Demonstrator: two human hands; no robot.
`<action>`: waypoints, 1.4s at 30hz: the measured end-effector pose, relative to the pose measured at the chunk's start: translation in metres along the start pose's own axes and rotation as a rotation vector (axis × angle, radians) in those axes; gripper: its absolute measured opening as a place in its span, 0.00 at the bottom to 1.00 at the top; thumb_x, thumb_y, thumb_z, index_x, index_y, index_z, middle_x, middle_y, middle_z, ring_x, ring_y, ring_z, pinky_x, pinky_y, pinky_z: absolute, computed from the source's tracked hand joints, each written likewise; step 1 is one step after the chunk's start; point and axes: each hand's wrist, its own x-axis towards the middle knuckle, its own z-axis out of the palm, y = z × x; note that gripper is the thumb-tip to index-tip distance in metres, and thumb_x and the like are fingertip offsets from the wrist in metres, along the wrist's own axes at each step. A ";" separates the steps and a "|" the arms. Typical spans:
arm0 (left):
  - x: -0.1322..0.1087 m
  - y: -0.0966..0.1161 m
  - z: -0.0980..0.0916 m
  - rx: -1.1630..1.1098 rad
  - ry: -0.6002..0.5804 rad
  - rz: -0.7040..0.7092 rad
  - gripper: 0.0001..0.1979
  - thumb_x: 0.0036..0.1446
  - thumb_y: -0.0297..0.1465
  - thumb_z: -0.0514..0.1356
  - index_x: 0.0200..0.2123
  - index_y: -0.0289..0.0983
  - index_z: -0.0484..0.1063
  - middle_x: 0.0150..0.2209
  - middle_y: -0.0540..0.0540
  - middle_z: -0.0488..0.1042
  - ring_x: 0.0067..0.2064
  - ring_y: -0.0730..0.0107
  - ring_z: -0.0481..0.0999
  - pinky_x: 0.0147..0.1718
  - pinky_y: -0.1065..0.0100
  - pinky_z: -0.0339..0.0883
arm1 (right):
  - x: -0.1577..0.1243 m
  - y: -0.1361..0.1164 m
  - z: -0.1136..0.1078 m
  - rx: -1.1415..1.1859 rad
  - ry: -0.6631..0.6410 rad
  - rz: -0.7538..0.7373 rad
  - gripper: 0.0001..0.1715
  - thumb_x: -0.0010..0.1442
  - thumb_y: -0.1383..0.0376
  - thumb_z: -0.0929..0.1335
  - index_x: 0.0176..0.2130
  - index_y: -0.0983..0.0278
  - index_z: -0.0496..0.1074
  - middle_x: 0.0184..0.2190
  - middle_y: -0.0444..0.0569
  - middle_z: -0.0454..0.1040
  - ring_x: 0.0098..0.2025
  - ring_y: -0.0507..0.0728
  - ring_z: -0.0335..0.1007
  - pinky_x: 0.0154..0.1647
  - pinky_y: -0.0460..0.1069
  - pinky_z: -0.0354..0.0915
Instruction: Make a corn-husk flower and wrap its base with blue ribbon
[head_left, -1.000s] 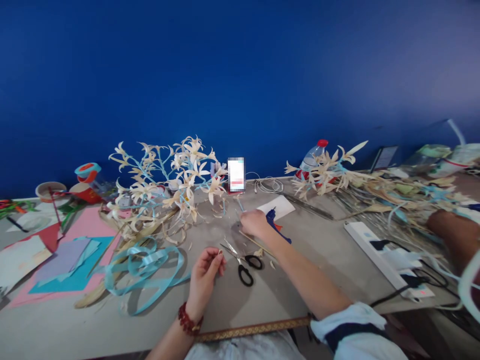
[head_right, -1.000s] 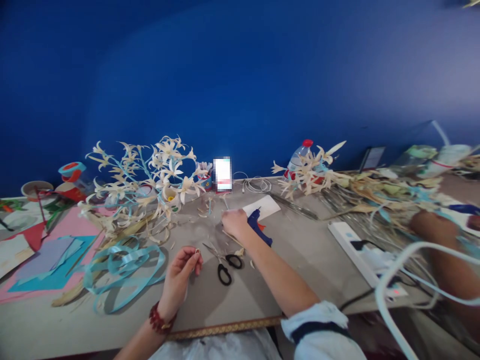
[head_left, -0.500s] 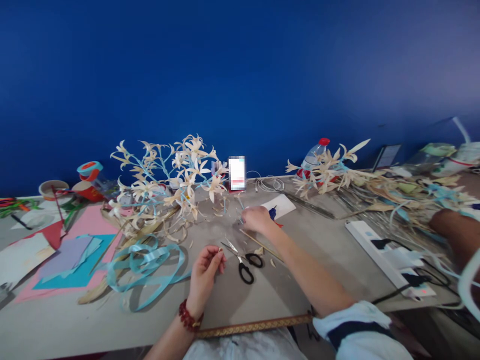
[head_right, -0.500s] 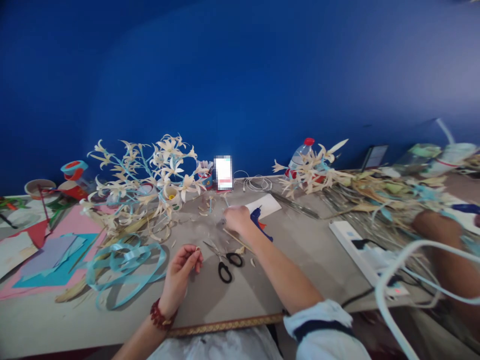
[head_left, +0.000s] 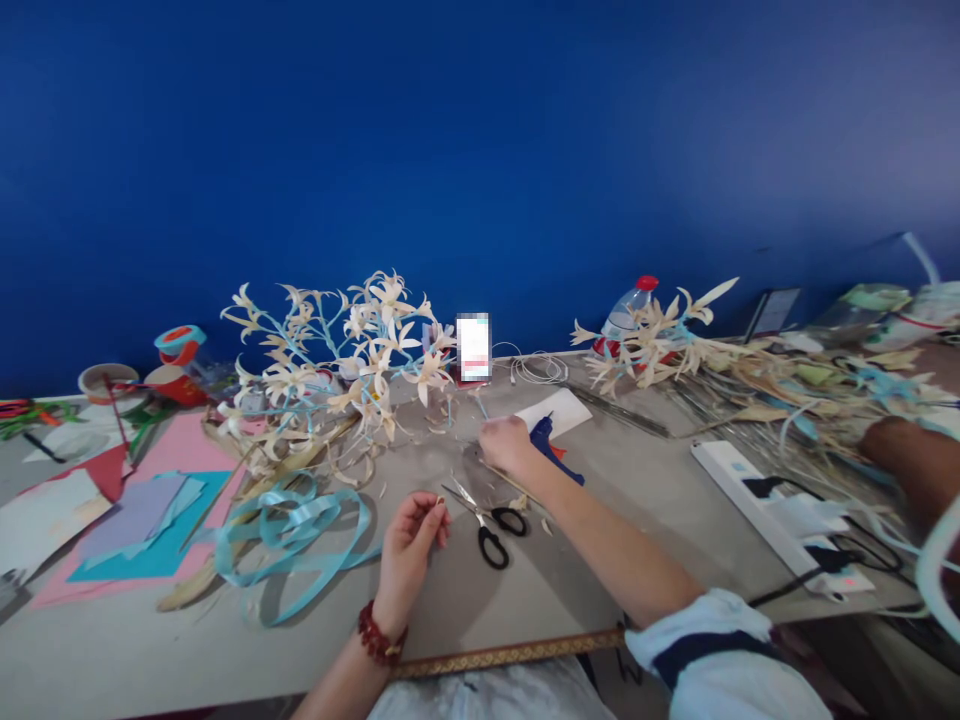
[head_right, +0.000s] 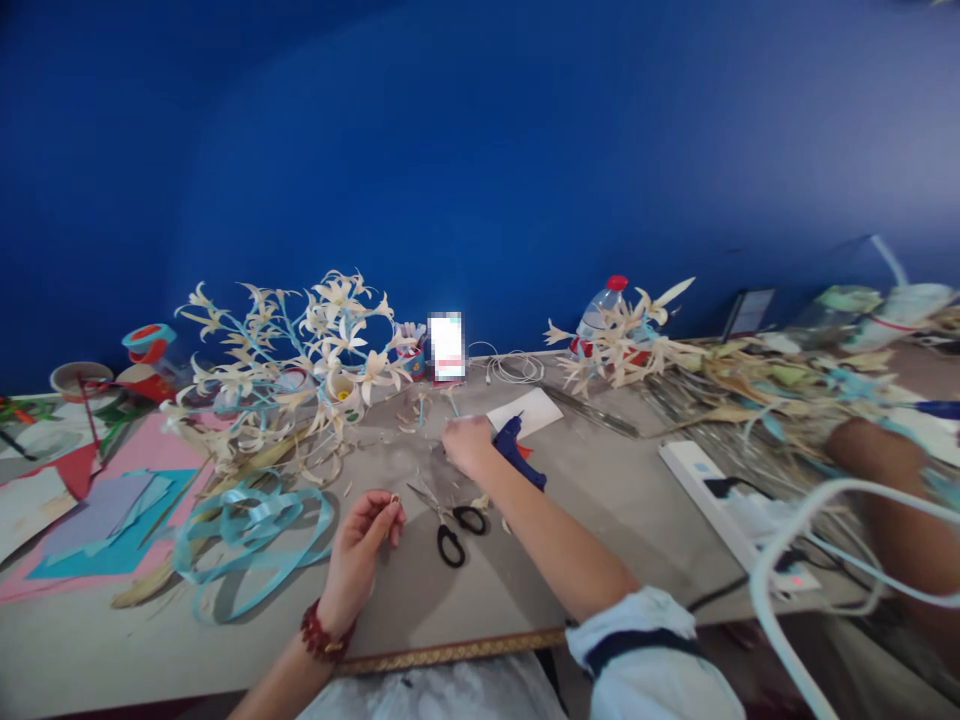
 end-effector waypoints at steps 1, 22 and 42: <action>0.000 0.000 0.000 -0.001 -0.001 -0.002 0.12 0.55 0.38 0.66 0.36 0.36 0.71 0.26 0.51 0.74 0.23 0.78 0.68 0.25 0.74 0.63 | 0.000 0.002 0.000 0.004 0.001 0.003 0.19 0.66 0.61 0.68 0.54 0.67 0.68 0.52 0.55 0.71 0.48 0.60 0.72 0.47 0.58 0.71; 0.000 0.000 0.001 -0.047 -0.012 -0.010 0.11 0.57 0.37 0.65 0.39 0.37 0.72 0.27 0.51 0.75 0.24 0.76 0.70 0.26 0.73 0.65 | -0.037 0.011 -0.018 0.747 0.088 -0.214 0.02 0.51 0.68 0.69 0.29 0.64 0.71 0.28 0.42 0.75 0.34 0.53 0.72 0.33 0.44 0.63; -0.014 0.015 0.011 0.031 -0.001 0.033 0.10 0.58 0.35 0.64 0.42 0.38 0.77 0.33 0.48 0.77 0.32 0.71 0.73 0.34 0.70 0.69 | -0.118 -0.068 0.039 1.277 0.463 -0.257 0.13 0.57 0.66 0.61 0.21 0.61 0.58 0.19 0.39 0.61 0.24 0.51 0.58 0.29 0.46 0.52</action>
